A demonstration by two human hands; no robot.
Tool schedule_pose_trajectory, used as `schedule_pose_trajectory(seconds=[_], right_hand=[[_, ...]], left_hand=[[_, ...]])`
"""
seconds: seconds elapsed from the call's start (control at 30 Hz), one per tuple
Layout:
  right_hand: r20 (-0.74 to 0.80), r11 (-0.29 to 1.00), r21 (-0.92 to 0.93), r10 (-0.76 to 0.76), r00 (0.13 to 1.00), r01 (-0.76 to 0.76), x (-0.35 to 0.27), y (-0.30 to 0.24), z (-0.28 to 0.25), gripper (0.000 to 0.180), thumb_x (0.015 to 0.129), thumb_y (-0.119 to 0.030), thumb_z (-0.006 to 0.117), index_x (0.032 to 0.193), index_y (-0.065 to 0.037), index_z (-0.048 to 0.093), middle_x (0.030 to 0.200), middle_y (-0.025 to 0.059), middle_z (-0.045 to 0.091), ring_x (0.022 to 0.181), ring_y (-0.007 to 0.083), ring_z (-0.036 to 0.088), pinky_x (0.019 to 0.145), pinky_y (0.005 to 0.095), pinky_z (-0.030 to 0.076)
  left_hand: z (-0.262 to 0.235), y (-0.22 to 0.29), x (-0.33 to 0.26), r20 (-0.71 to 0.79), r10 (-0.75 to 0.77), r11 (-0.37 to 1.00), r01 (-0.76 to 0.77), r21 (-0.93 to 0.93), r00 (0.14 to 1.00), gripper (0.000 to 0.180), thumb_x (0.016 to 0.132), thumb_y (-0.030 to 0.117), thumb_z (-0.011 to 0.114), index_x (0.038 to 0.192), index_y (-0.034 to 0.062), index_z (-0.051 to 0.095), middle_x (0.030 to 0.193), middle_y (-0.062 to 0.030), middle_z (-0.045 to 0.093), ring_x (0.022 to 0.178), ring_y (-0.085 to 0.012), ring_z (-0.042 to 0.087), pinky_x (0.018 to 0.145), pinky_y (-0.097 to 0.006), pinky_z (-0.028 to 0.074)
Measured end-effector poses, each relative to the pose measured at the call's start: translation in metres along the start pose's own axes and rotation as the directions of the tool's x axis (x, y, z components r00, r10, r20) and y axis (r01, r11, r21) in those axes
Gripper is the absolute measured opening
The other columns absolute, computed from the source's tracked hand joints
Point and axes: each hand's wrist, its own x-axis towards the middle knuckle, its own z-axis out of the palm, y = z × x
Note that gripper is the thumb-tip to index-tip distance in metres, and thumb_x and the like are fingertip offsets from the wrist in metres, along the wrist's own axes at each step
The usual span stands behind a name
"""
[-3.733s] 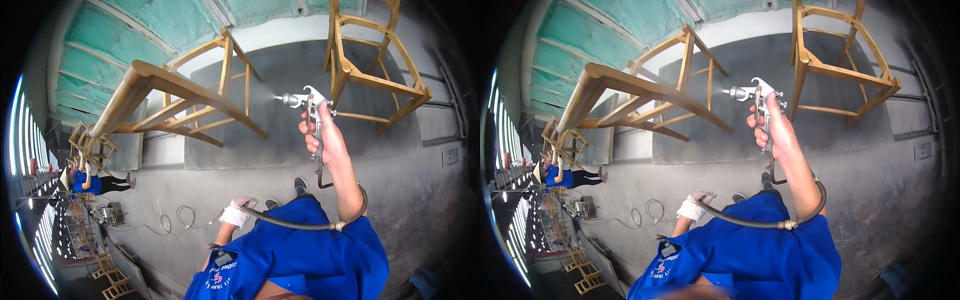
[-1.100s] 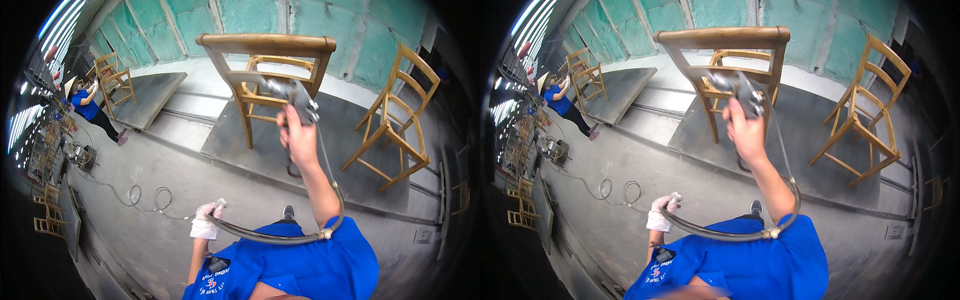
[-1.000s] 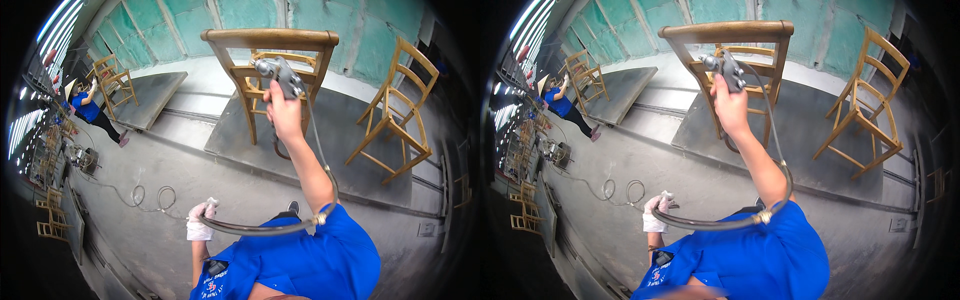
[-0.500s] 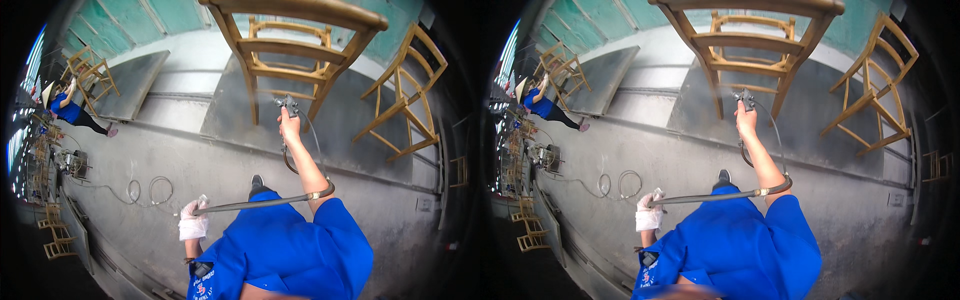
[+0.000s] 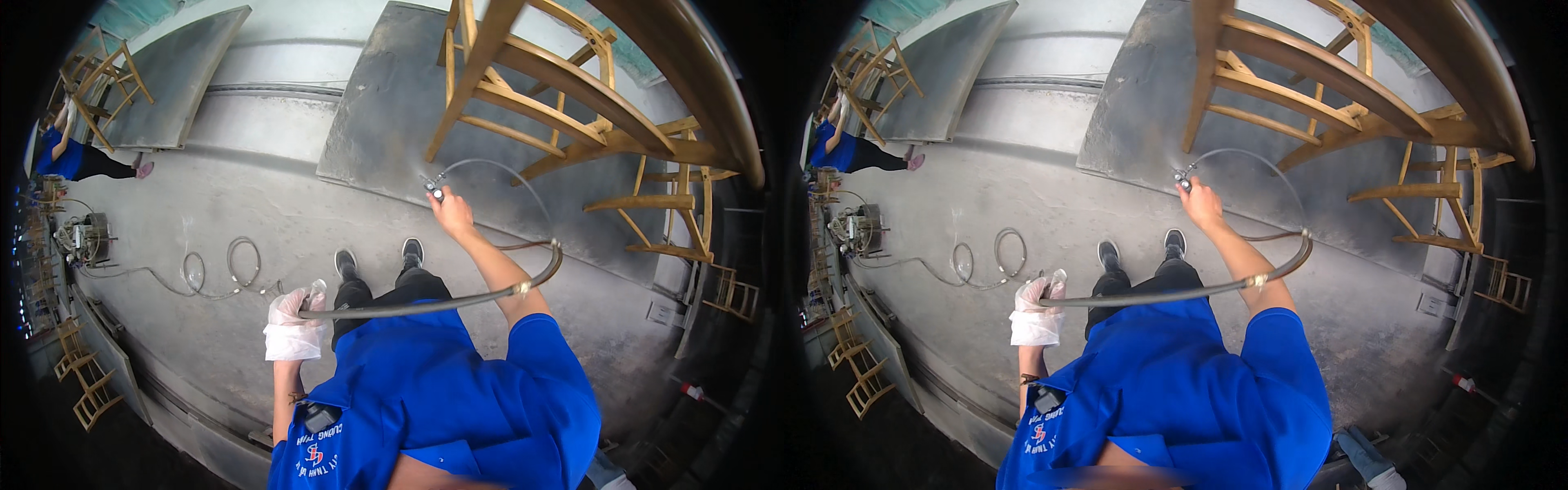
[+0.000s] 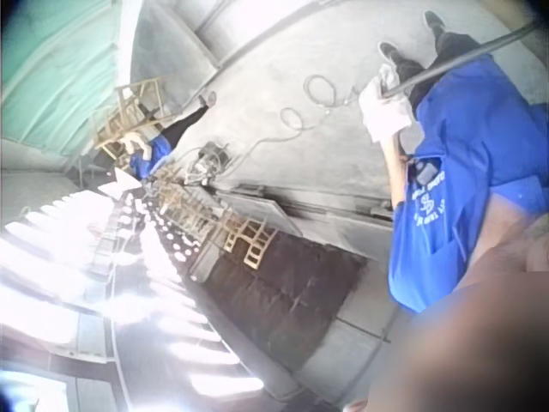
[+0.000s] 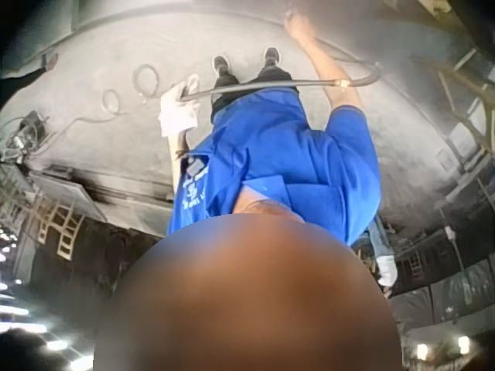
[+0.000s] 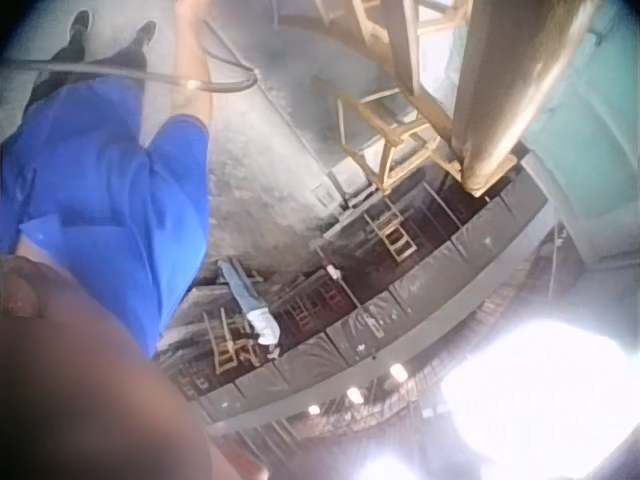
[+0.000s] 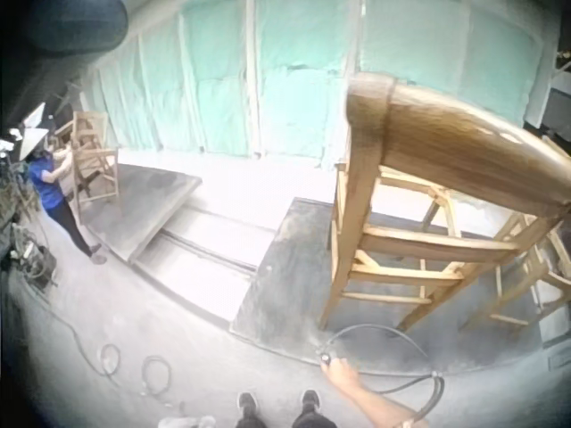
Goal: The person puts on disposable gloves and picks up a spray gun. They then spray a clear finish onto several wooden chair frames in a workshop, moving around each chair to cover all sides.
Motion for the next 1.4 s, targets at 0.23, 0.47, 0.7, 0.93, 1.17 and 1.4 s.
schedule_pose_trajectory(seconds=[0.23,0.47,0.7,0.93,1.17,1.4], right_hand=[[-0.091,0.944,-0.296,-0.176,0.980,0.142,-0.039,-0.043,-0.027,0.032,0.095,-0.032,0.064,0.105,-0.004,0.052,0.096,0.0221,0.070,0.089,0.0436,0.068,0.076,0.0529,0.054],[-0.338,0.912,-0.409,-0.179,0.924,0.027,-0.140,-0.144,-0.127,0.032,0.093,-0.029,0.068,0.109,-0.007,0.053,0.096,0.0187,0.070,0.086,0.0406,0.069,0.072,0.0497,0.055],[-0.632,0.899,-0.437,-0.301,0.714,-0.008,-0.241,-0.237,-0.216,0.033,0.091,-0.029,0.073,0.112,-0.009,0.058,0.093,0.0190,0.071,0.083,0.0416,0.070,0.068,0.0476,0.054],[-0.861,0.949,-0.193,-0.285,0.421,0.247,-0.332,-0.320,-0.332,0.023,0.100,-0.022,0.067,0.111,-0.002,0.064,0.081,0.0004,0.063,0.062,0.0030,0.051,0.055,0.0203,0.040],[-0.792,0.991,-0.003,-0.085,0.604,0.135,-0.343,-0.348,-0.407,0.038,0.103,-0.042,0.058,0.097,-0.004,0.063,0.071,-0.0023,0.059,0.045,0.0016,0.041,0.040,0.0205,0.031],[-0.841,0.970,-0.045,0.092,0.534,-0.238,-0.324,-0.275,-0.464,0.047,0.097,-0.048,0.062,0.077,-0.005,0.063,0.062,-0.0019,0.055,0.054,0.0089,0.048,0.053,0.0297,0.039]], left_hand=[[-0.032,-0.040,0.063,0.257,0.056,0.990,-0.019,-0.143,0.965,0.032,0.095,0.025,0.069,0.073,0.0020,0.063,0.055,-0.0056,0.047,0.053,-0.0120,0.041,0.050,-0.034,0.036],[-0.059,-0.058,0.119,0.509,0.240,0.952,-0.098,-0.290,0.827,0.029,0.094,0.026,0.068,0.076,0.0033,0.063,0.061,-0.0062,0.048,0.059,-0.0129,0.042,0.056,-0.033,0.041],[-0.048,-0.037,0.139,0.465,0.465,0.791,-0.119,-0.600,0.753,0.029,0.092,0.020,0.070,0.069,0.0046,0.062,0.060,-0.0021,0.046,0.061,-0.0089,0.041,0.056,-0.031,0.040],[-0.049,0.027,0.144,0.556,0.686,0.720,-0.331,-0.610,0.470,0.039,0.099,0.032,0.061,0.074,0.0022,0.064,0.065,-0.0108,0.058,0.060,-0.0190,0.049,0.060,-0.038,0.044],[-0.070,0.092,0.136,0.583,0.756,0.654,-0.353,-0.669,0.296,0.017,0.089,0.021,0.068,0.091,0.0073,0.076,0.069,-0.0076,0.065,0.064,-0.0170,0.056,0.064,-0.031,0.049],[-0.054,0.105,0.128,0.704,0.655,0.754,-0.297,-0.586,0.274,0.018,0.090,0.023,0.067,0.093,0.0096,0.079,0.067,-0.0032,0.066,0.064,-0.0112,0.055,0.060,-0.030,0.046]])
